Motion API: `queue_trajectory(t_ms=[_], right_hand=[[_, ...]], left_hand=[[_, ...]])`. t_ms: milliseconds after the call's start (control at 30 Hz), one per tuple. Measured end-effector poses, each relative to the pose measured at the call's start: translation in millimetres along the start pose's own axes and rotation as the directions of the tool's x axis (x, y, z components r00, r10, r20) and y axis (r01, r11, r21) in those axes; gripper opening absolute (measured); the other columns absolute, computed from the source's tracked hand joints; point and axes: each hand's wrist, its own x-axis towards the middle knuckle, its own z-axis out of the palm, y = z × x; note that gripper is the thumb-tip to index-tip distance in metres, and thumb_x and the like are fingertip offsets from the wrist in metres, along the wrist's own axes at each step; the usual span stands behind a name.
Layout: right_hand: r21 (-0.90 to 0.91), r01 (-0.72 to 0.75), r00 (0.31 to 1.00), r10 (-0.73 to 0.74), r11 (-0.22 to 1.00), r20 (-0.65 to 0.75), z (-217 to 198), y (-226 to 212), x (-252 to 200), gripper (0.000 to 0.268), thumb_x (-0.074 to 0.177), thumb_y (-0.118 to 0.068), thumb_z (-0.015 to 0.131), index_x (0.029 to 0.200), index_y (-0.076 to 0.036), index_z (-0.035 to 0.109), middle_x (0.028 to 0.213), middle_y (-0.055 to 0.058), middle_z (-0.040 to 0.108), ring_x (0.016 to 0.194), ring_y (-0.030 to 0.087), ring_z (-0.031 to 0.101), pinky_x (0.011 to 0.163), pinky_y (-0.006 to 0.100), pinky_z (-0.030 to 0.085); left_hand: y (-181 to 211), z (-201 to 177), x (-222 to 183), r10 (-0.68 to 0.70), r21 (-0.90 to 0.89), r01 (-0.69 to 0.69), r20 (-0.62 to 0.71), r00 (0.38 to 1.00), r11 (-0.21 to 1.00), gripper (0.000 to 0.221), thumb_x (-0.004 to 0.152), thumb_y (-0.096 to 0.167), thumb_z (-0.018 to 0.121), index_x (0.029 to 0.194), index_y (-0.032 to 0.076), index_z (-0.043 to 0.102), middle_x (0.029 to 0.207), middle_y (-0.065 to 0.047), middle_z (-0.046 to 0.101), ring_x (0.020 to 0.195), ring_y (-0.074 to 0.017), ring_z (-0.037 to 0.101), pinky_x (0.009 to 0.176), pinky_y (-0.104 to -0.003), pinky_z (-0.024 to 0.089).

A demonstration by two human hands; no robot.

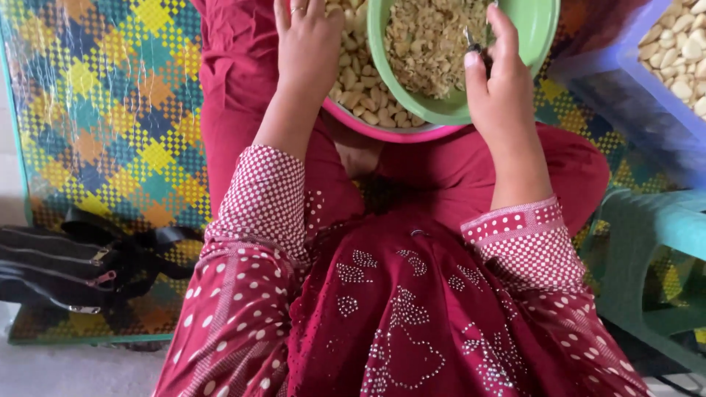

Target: A person sits on the floor peeling garlic cloves by hand and sorting them into different bowls.

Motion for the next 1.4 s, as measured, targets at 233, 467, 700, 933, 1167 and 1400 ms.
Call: queue_trajectory(t_ms=[233,467,700,933,1167,1400], right_hand=[[-0.073,0.123,0.992,-0.124,0.990,-0.004,4,10,4,0.029,0.110,-0.008,0.052,0.135,0.006,0.059,0.130,0.026,0.067,0.118,0.042,0.064,0.099,0.050,0.049],[0.046,0.054,0.998,-0.053,0.997,-0.039,-11,-6,1,0.035,0.111,-0.010,0.050,0.146,-0.008,0.046,0.137,0.023,0.065,0.118,0.045,0.065,0.094,0.049,0.049],[0.260,-0.028,0.999,0.037,0.965,-0.030,-23,-14,-7,0.028,0.110,-0.013,0.049,0.138,-0.008,0.046,0.108,0.011,0.065,0.091,0.022,0.062,0.082,0.036,0.047],[0.406,-0.098,0.995,0.074,0.909,0.074,-32,-22,-9,0.036,0.112,-0.019,0.046,0.146,-0.010,0.049,0.090,0.002,0.056,0.063,0.009,0.043,0.062,0.026,0.040],[0.477,-0.040,0.999,0.026,0.878,0.035,-29,-16,-11,0.035,0.112,-0.017,0.047,0.145,-0.008,0.050,0.102,0.003,0.058,0.067,0.009,0.046,0.065,0.025,0.042],[0.240,-0.088,0.996,0.080,0.967,0.042,-34,-11,-4,0.033,0.109,-0.022,0.050,0.140,-0.009,0.053,0.101,0.005,0.053,0.088,0.023,0.052,0.077,0.037,0.041]], left_hand=[[30,-66,-2,-0.275,-0.689,0.171,-0.043,0.960,0.704,0.009,0.095,0.011,0.070,0.103,0.008,0.066,0.097,-0.005,0.072,0.088,-0.0182,0.072,0.076,-0.030,0.060],[80,-81,-9,-0.167,-0.956,0.202,0.239,0.957,-0.213,0.029,0.104,0.003,0.059,0.133,0.001,0.059,0.116,-0.013,0.074,0.109,-0.0192,0.071,0.100,-0.031,0.060],[110,-76,-8,0.015,-0.794,0.297,0.341,0.940,-0.530,0.022,0.102,0.010,0.066,0.124,0.008,0.066,0.121,-0.014,0.072,0.106,-0.0207,0.070,0.094,-0.034,0.058],[122,-80,-8,-0.039,-0.865,0.276,0.321,0.946,-0.420,0.023,0.102,0.008,0.066,0.125,0.007,0.065,0.115,-0.007,0.071,0.107,-0.0182,0.069,0.098,-0.034,0.059],[123,-87,-9,-0.033,-0.960,0.196,0.207,0.978,-0.202,0.024,0.104,0.001,0.061,0.127,0.007,0.064,0.125,-0.008,0.066,0.114,-0.0196,0.068,0.105,-0.031,0.059],[134,-96,42,-0.012,-0.879,0.147,0.158,0.987,0.454,0.025,0.103,0.011,0.061,0.127,0.004,0.064,0.100,-0.003,0.069,0.075,-0.0057,0.057,0.068,-0.018,0.052]])
